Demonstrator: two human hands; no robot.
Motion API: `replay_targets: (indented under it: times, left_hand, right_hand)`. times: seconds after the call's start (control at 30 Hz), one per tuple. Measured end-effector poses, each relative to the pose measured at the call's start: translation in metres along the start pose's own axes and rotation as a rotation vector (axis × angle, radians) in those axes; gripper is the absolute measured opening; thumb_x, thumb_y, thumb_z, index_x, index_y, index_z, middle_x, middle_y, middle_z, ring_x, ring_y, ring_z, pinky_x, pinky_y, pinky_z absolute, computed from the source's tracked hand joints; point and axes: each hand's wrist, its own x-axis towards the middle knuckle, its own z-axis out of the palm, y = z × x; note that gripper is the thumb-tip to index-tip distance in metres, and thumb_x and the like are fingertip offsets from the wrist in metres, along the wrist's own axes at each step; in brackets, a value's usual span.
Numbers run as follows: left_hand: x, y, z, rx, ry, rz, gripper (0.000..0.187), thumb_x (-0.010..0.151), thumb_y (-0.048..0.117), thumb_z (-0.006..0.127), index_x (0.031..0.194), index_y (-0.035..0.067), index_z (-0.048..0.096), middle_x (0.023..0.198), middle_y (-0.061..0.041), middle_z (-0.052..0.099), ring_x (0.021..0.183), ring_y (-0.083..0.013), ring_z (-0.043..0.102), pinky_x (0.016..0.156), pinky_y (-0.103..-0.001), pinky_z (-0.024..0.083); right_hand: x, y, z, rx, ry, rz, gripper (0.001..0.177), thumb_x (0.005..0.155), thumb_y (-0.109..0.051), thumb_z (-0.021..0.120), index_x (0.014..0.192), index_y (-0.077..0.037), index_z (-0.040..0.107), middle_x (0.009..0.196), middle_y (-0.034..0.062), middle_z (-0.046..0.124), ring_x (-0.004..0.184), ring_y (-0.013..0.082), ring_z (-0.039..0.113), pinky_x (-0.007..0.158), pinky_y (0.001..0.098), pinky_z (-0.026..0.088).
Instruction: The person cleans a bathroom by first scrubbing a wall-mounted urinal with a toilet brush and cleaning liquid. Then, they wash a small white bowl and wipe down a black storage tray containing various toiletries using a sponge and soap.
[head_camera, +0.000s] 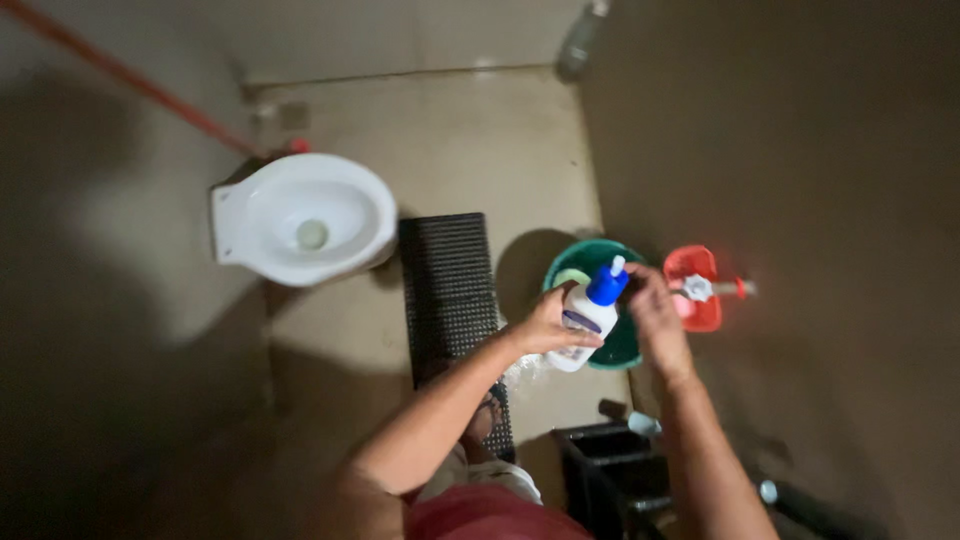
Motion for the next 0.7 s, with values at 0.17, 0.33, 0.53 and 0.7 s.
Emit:
replay_targets:
  times: [0.17, 0.33, 0.53, 0.7]
  left_hand:
    - [-0.025, -0.031, -0.036, -0.215, 0.204, -0.021, 0.088, 0.081, 0.031, 0.090, 0.150, 0.002, 0.044, 0.135, -0.016, 0.061, 0.127, -0.0262, 0.061, 0.108, -0.040, 0.052]
    - [-0.054, -0.062, -0.084, 0.004, 0.409, -0.160, 0.108, 0.080, 0.031, 0.088, 0.159, 0.007, 0.018, 0.148, -0.022, 0.042, 0.136, -0.0322, 0.048, 0.109, -0.041, 0.048]
    - [-0.106, -0.110, -0.159, 0.283, 0.573, -0.071, 0.116, 0.079, 0.043, 0.084, 0.158, -0.004, 0.013, 0.154, -0.029, 0.033, 0.143, -0.0374, 0.047, 0.117, -0.046, 0.045]
    - [-0.167, -0.135, -0.216, 0.344, 0.672, -0.362, 0.130, 0.078, 0.041, 0.091, 0.157, -0.006, -0.002, 0.164, -0.031, 0.005, 0.152, -0.0433, 0.012, 0.122, -0.052, 0.019]
  right_hand:
    - [0.000, 0.032, 0.067, 0.023, -0.420, 0.100, 0.087, 0.072, -0.011, 0.084, 0.149, -0.008, 0.042, 0.132, 0.0066, 0.059, 0.118, 0.0185, 0.059, 0.099, 0.0362, 0.052]
    - [0.027, 0.067, 0.127, -0.163, -0.482, 0.093, 0.073, 0.073, -0.004, 0.083, 0.139, -0.005, 0.052, 0.123, 0.0087, 0.066, 0.111, 0.0199, 0.065, 0.094, 0.0359, 0.057]
    - [0.065, 0.093, 0.217, -0.198, -0.685, -0.088, 0.060, 0.078, -0.005, 0.082, 0.131, -0.004, 0.054, 0.116, 0.0088, 0.066, 0.108, 0.0186, 0.067, 0.091, 0.0345, 0.059]
    - [0.105, 0.086, 0.296, -0.685, -0.589, 0.252, 0.061, 0.080, -0.018, 0.076, 0.135, -0.009, 0.052, 0.103, 0.0143, 0.071, 0.092, 0.0253, 0.071, 0.079, 0.0435, 0.058]
